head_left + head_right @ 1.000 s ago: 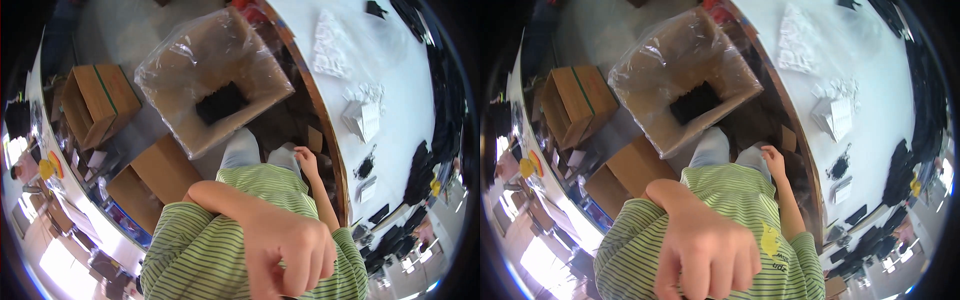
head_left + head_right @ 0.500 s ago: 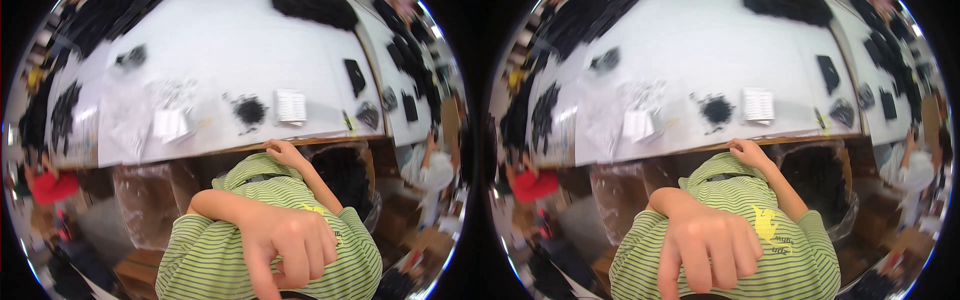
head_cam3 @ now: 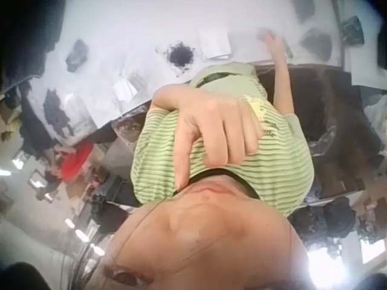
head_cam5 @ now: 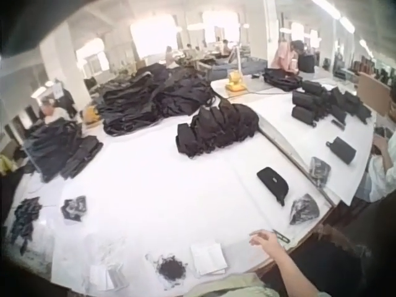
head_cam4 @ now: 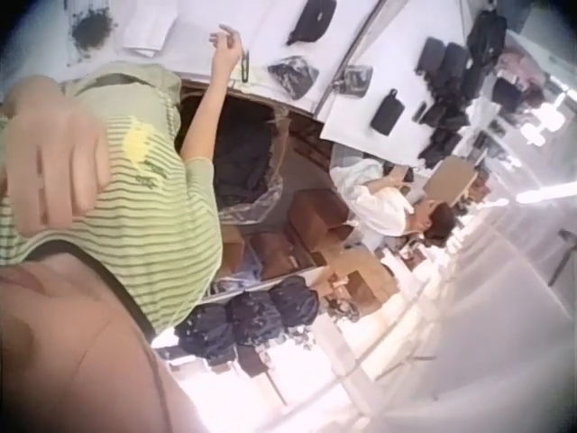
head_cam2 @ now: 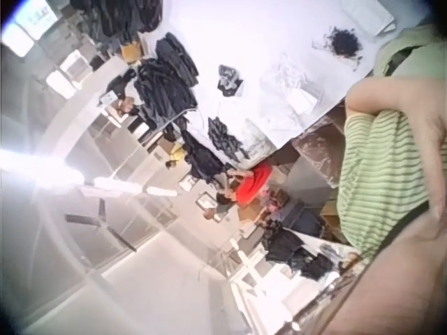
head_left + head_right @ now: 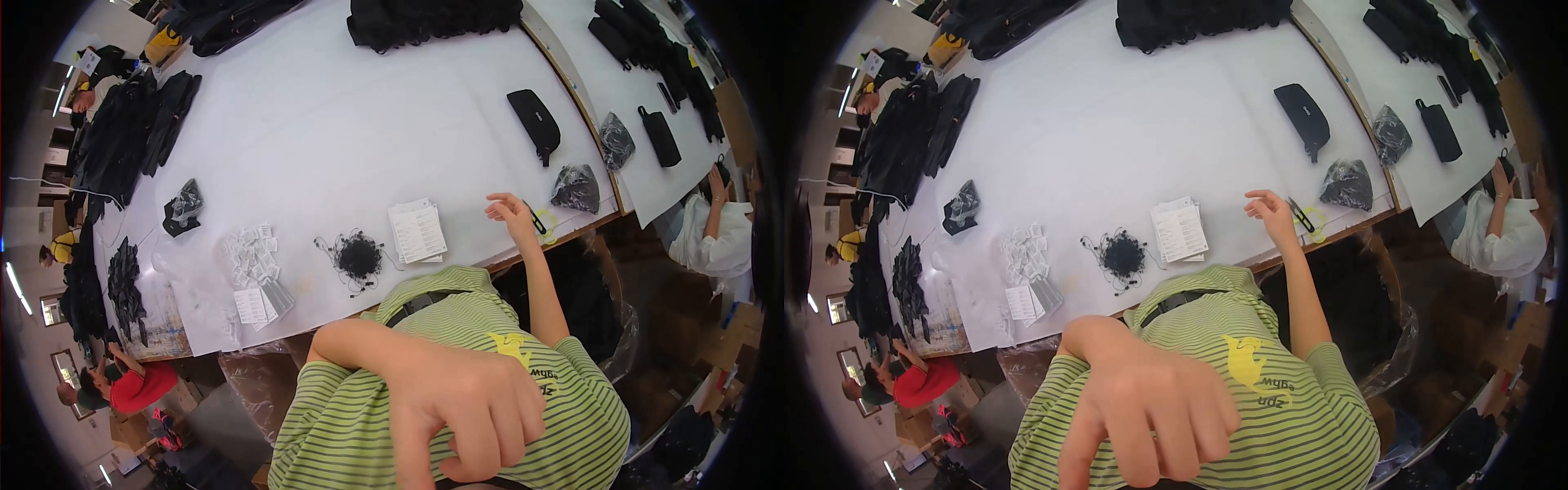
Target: Sorting, trimming, and packing black fabric pouches at a workstation.
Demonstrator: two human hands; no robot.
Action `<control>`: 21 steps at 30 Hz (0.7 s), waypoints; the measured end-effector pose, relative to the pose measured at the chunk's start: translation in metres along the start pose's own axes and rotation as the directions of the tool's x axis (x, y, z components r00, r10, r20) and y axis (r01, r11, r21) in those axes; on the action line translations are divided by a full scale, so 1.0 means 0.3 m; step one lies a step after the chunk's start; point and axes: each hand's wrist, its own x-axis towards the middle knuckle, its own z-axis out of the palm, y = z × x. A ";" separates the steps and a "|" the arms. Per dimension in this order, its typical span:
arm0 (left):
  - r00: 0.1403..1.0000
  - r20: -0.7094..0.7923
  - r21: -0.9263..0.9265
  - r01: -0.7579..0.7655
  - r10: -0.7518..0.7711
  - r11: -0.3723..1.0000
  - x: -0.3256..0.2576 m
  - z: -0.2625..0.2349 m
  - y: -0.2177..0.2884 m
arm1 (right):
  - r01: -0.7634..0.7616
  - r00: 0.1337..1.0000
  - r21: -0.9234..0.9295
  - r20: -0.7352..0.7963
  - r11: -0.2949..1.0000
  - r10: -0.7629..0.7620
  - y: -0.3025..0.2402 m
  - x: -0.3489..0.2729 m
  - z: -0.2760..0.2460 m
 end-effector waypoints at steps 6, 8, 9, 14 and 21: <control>0.959 -0.179 0.327 0.267 -0.218 0.906 -0.084 -0.276 0.042 | 0.037 0.981 0.054 -0.191 0.998 -0.026 -0.173 0.343 -0.115; 0.862 -0.374 0.210 0.438 -0.342 0.874 -0.146 -0.433 0.045 | 0.005 0.977 0.047 -0.211 0.999 0.005 -0.182 0.476 -0.160; 0.715 -0.549 0.148 0.593 -0.433 0.791 -0.198 -0.522 0.057 | 0.015 0.976 0.047 -0.217 0.999 -0.005 -0.196 0.551 -0.165; 0.098 -0.945 0.019 0.969 -0.312 0.246 -0.490 -1.120 0.114 | 0.165 0.957 -0.043 -0.233 0.985 -0.171 -0.399 0.991 -0.204; -0.133 -0.954 -0.061 0.964 0.270 0.259 -0.541 -2.042 0.158 | 0.257 0.759 -0.281 -0.534 0.925 -0.373 -0.678 1.764 -0.489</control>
